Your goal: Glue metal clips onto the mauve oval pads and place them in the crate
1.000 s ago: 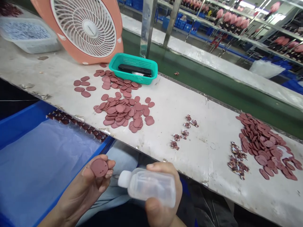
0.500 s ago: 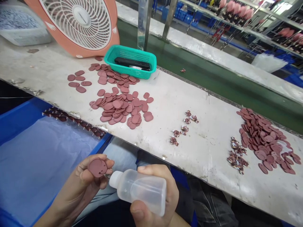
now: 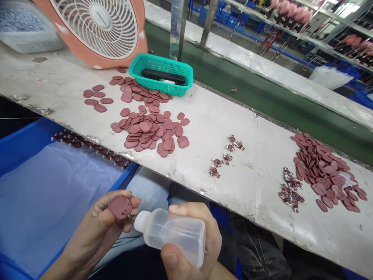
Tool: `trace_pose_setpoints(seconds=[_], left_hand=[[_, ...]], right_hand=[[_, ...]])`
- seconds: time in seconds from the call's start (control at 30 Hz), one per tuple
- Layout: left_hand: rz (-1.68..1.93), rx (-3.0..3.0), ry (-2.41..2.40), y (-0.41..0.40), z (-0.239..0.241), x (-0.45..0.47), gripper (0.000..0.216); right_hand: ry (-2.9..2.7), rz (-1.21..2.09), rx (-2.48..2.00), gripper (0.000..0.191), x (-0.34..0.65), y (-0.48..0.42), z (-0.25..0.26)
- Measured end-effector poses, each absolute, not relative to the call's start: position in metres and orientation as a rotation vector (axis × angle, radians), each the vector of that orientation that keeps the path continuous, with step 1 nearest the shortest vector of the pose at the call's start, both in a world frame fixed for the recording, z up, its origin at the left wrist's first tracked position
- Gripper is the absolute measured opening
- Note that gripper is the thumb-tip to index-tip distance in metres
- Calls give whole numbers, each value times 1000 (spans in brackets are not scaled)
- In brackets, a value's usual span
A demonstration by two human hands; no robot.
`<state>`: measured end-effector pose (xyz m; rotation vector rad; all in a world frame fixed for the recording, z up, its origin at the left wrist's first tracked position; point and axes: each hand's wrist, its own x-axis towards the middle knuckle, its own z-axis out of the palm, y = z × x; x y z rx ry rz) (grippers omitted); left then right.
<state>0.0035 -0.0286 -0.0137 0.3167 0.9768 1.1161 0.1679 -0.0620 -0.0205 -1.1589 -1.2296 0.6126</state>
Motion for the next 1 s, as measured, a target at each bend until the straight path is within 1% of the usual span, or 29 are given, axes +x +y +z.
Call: trace_pose_setpoints(seconds=[0.3, 0.47, 0.6, 0.87, 1.0], left_hand=[[1087, 320, 974, -28, -13, -1, 39], [1095, 348, 978, -28, -15, -1, 39], [1084, 346, 974, -28, -15, -1, 39], [1084, 333, 964, -28, -11, -1, 39], [1079, 320, 971, -28, -10, 0, 38]], right_hand=[[-1181, 716, -1018, 31, 160, -55, -12], [-1203, 662, -1083, 35, 167, -59, -20], [-1198, 647, -1146, 34, 172, -62, -23], [-1167, 704, -1089, 38, 171, -62, -25], [-1129, 703, -1079, 33, 173, -62, -28]])
